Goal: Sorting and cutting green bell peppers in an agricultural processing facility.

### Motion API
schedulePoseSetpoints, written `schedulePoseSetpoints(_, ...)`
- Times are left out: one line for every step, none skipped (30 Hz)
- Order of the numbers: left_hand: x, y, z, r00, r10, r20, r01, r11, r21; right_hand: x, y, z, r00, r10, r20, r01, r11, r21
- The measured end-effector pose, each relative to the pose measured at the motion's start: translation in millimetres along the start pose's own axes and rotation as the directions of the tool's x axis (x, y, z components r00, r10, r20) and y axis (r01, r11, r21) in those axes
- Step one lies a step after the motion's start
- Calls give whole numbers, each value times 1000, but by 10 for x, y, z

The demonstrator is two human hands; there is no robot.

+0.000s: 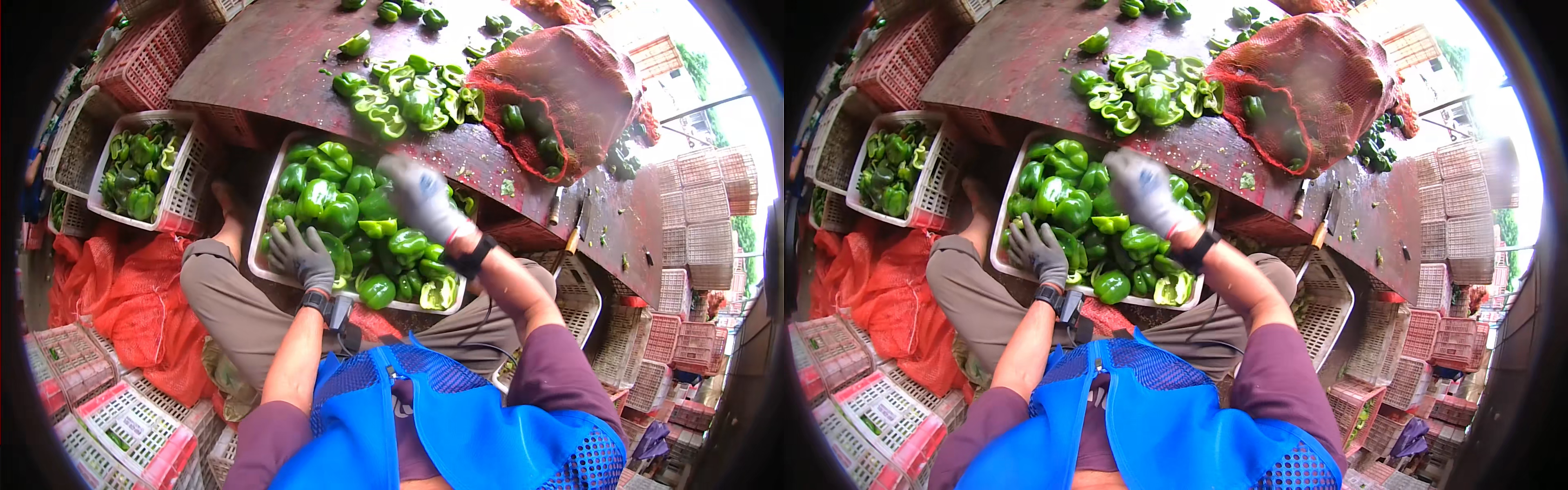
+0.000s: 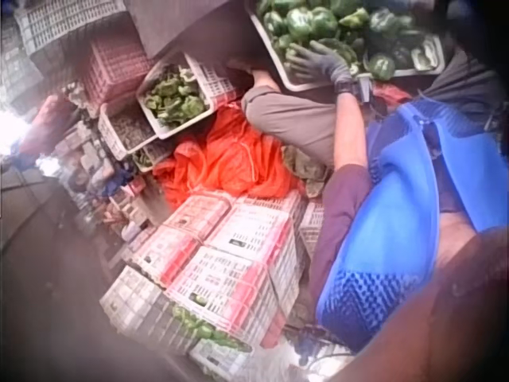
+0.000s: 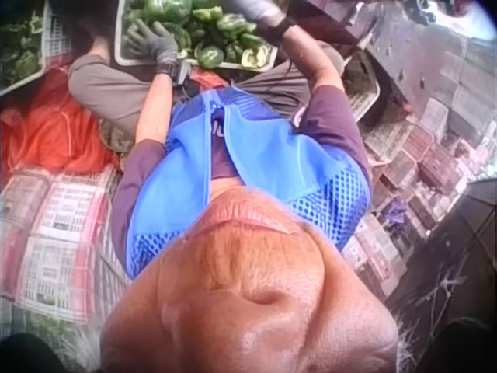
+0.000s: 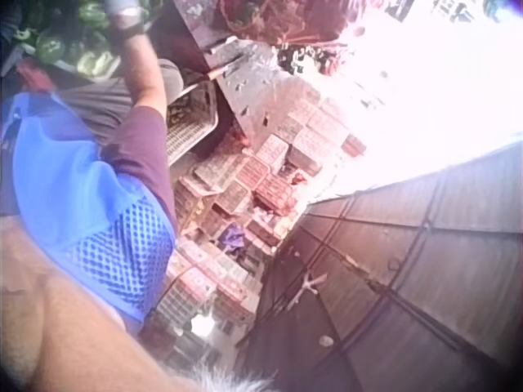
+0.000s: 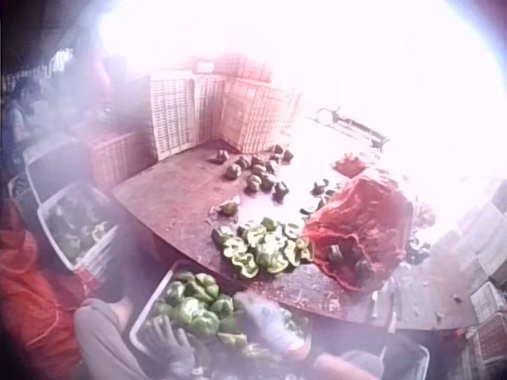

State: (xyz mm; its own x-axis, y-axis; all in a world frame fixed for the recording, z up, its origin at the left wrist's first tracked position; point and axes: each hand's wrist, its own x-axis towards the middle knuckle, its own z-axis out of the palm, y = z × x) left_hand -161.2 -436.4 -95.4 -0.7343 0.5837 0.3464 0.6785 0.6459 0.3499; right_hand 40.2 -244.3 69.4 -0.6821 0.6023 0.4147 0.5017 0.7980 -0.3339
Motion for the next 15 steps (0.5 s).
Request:
schedulePoseSetpoints(35, 6, -4, 1000, 8, 3, -8, 1000, 10, 222, 277, -65, 1000, -4, -21, 2, 994, -106)
schedulePoseSetpoints(44, 73, 6, 1000, 21, 11, -21, 1000, 7, 398, 655, -129, 999, 26, 40, -14, 961, -277)
schedulePoseSetpoints(46, 67, 6, 1000, 25, 17, -26, 999, 20, 581, 878, -121, 1000, 7, 8, -3, 916, -400)
schedulePoseSetpoints(51, 56, -11, 1000, 26, 13, -26, 999, 30, 793, 1028, -95, 984, 120, 135, -47, 891, -452)
schedulePoseSetpoints(62, 89, -5, 999, 29, 13, -29, 999, 23, 926, 1219, -42, 965, 164, 203, -45, 871, -490)
schedulePoseSetpoints(63, 112, 7, 999, 33, 15, -33, 999, 15, 998, 1378, 27, 946, 176, 274, -9, 855, -519)
schedulePoseSetpoints(62, 107, 13, 999, 34, 14, -34, 999, 11, 1043, 1487, 131, 921, 185, 344, 33, 841, -540)
schedulePoseSetpoints(78, 65, 6, 999, 32, 8, -32, 999, 21, 1075, 1478, 288, 922, 146, 359, 85, 828, -555)
schedulePoseSetpoints(81, 37, 3, 1000, 31, 3, -31, 999, 28, 1091, 1470, 428, 924, 98, 371, 120, 844, -523)
schedulePoseSetpoints(73, 116, 21, 999, 40, 4, -40, 999, 8, 1033, 1576, 523, 946, 25, 323, 174, 802, -572)
schedulePoseSetpoints(67, 233, 48, 999, 52, -1, -52, 998, -20, 940, 1719, 568, 958, -46, 282, 220, 747, -628)
schedulePoseSetpoints(62, 140, 20, 999, 45, -12, -45, 999, -1, 882, 1544, 725, 982, -105, 157, 181, 762, -622)
schedulePoseSetpoints(64, 69, 4, 999, 43, -25, -42, 999, 10, 829, 1441, 777, 976, -130, 172, 208, 775, -597)
schedulePoseSetpoints(47, 36, -7, 999, 38, -34, -38, 999, 11, 763, 1366, 776, 971, -151, 185, 232, 783, -577)
schedulePoseSetpoints(-3, 25, -28, 999, 33, -15, -33, 999, -2, 693, 1315, 732, 966, -168, 198, 252, 788, -562)
